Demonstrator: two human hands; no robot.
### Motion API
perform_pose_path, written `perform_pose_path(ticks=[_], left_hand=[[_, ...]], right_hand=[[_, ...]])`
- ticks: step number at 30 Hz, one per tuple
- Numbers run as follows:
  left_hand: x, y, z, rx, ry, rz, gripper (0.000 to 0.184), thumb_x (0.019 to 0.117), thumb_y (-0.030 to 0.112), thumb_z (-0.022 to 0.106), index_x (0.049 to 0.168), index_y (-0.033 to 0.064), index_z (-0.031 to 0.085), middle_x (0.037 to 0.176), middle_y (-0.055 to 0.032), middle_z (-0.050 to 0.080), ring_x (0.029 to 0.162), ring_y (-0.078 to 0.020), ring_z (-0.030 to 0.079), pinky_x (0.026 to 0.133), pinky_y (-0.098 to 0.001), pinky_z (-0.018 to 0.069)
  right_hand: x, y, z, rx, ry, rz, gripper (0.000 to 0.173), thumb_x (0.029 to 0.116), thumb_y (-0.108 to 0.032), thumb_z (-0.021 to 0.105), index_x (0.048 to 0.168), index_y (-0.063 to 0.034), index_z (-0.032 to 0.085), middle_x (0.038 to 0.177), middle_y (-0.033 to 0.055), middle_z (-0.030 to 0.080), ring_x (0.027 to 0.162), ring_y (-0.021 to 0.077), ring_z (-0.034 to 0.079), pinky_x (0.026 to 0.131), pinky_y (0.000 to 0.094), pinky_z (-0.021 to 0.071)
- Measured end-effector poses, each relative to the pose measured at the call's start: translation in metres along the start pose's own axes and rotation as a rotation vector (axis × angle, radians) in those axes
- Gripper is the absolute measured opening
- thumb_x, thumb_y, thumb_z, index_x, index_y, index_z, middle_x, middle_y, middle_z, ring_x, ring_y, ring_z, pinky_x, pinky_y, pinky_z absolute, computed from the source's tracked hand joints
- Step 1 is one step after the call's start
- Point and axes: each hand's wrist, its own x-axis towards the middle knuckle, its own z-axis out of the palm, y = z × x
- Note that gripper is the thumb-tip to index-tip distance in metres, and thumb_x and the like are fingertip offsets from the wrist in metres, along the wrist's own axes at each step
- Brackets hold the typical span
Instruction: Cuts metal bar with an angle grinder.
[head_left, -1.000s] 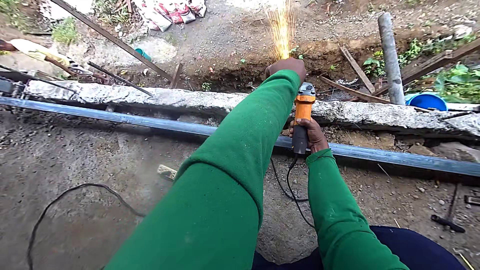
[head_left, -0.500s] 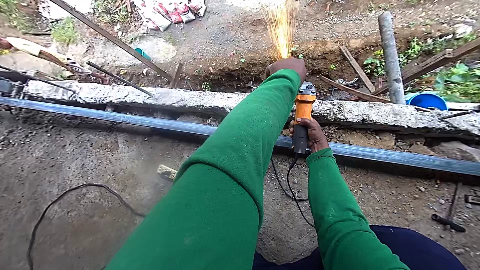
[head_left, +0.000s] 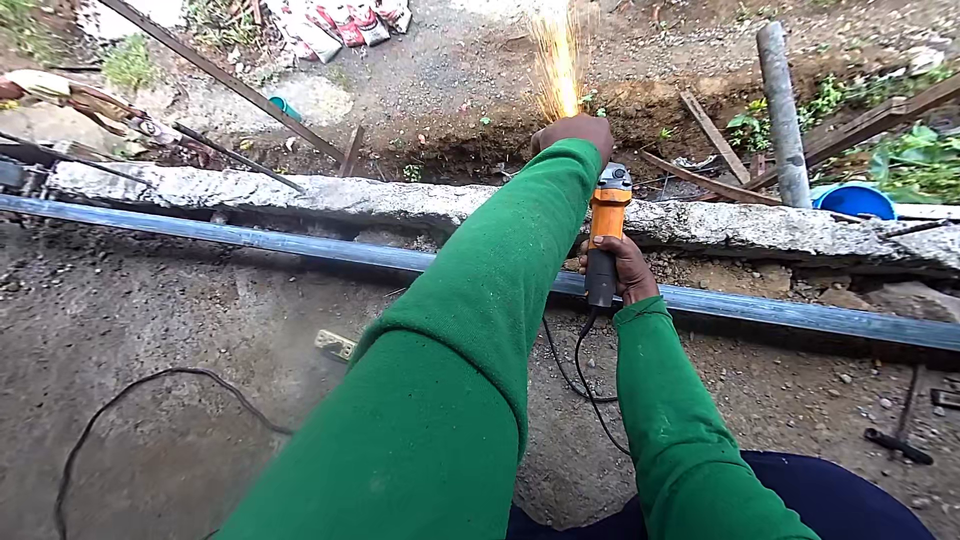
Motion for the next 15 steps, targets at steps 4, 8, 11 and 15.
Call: perform_pose_path(ticks=[4, 8, 11, 15], left_hand=[[0.0015, 0.0, 0.001, 0.011, -0.002, 0.006, 0.042, 0.1076, 0.041, 0.041, 0.112, 0.0116, 0.071, 0.115, -0.018, 0.072, 0.108, -0.0403, 0.069, 0.077, -0.0658, 0.0538], [0.0014, 0.0002, 0.0019, -0.005, 0.007, -0.008, 0.043, 0.1075, 0.042, 0.041, 0.111, 0.0117, 0.071, 0.114, -0.0176, 0.072, 0.108, -0.0398, 0.069, 0.077, -0.066, 0.0536], [0.0014, -0.0001, 0.0016, 0.009, -0.001, 0.001, 0.043, 0.1078, 0.042, 0.04, 0.113, 0.0121, 0.071, 0.115, -0.0176, 0.072, 0.108, -0.0401, 0.069, 0.077, -0.0658, 0.0539], [0.0025, 0.0001, 0.002, 0.009, -0.005, -0.003, 0.044, 0.1079, 0.043, 0.04, 0.111, 0.0114, 0.071, 0.115, -0.0178, 0.072, 0.108, -0.0395, 0.069, 0.077, -0.0661, 0.0538]], right_hand=[[-0.0001, -0.0001, 0.001, 0.003, 0.002, -0.005, 0.041, 0.0935, -0.034, 0.066, 0.129, -0.0168, 0.054, 0.093, 0.0134, 0.069, 0.067, 0.0258, 0.069, 0.06, 0.0444, 0.0609], [0.0016, 0.0003, -0.0017, -0.003, -0.004, 0.0, 0.045, 0.0927, -0.036, 0.068, 0.131, -0.0174, 0.053, 0.095, 0.0141, 0.069, 0.069, 0.0264, 0.07, 0.062, 0.0452, 0.0611], [0.0015, 0.0016, -0.0019, -0.011, 0.013, 0.0, 0.045, 0.0921, -0.036, 0.069, 0.131, -0.0179, 0.054, 0.095, 0.0135, 0.07, 0.069, 0.0261, 0.07, 0.062, 0.0452, 0.0612], [0.0013, 0.0022, -0.0017, -0.001, 0.006, -0.002, 0.044, 0.0931, -0.035, 0.068, 0.131, -0.0175, 0.054, 0.095, 0.0144, 0.07, 0.069, 0.0266, 0.07, 0.062, 0.0457, 0.0613]])
